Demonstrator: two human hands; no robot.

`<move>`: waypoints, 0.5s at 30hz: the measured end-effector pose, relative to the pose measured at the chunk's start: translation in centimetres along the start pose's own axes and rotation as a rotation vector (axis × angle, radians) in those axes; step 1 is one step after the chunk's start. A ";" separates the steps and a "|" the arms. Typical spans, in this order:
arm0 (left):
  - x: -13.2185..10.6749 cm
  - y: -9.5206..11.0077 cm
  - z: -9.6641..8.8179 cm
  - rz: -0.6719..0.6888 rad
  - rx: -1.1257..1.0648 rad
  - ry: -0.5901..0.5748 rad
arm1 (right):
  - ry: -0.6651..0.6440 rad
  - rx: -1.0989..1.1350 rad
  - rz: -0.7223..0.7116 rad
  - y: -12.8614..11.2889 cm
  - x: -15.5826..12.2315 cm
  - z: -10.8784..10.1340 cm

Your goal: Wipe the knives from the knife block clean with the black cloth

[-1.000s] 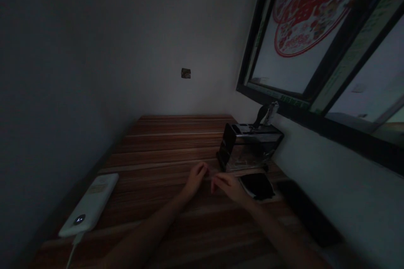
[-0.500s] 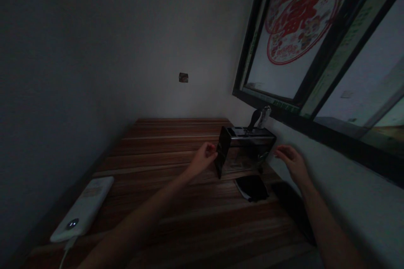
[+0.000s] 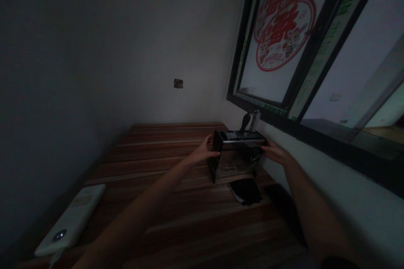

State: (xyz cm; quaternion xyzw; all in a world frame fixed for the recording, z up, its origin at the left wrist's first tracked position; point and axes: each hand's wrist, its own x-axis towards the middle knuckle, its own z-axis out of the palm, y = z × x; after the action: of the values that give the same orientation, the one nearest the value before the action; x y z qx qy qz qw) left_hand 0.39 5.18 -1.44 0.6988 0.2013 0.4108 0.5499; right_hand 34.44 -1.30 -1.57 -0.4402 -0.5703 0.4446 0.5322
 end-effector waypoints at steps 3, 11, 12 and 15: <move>-0.2 0.7 0.3 0.025 -0.011 -0.035 | -0.006 0.013 0.042 0.4 0.6 -0.5; 0.9 1.1 1.2 -0.025 -0.044 0.018 | -0.015 0.020 0.108 1.5 0.7 -0.9; 1.1 1.0 1.2 -0.033 -0.050 0.029 | -0.015 0.013 0.116 1.6 0.7 -0.9; 1.3 0.7 1.3 -0.036 -0.060 0.076 | -0.001 -0.010 0.125 1.9 0.8 -0.8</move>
State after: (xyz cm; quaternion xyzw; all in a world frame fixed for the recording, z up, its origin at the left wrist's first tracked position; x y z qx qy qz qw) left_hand 2.03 5.14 -0.36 0.6624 0.2221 0.4329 0.5697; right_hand 35.24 -0.13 -3.23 -0.4774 -0.5444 0.4743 0.5008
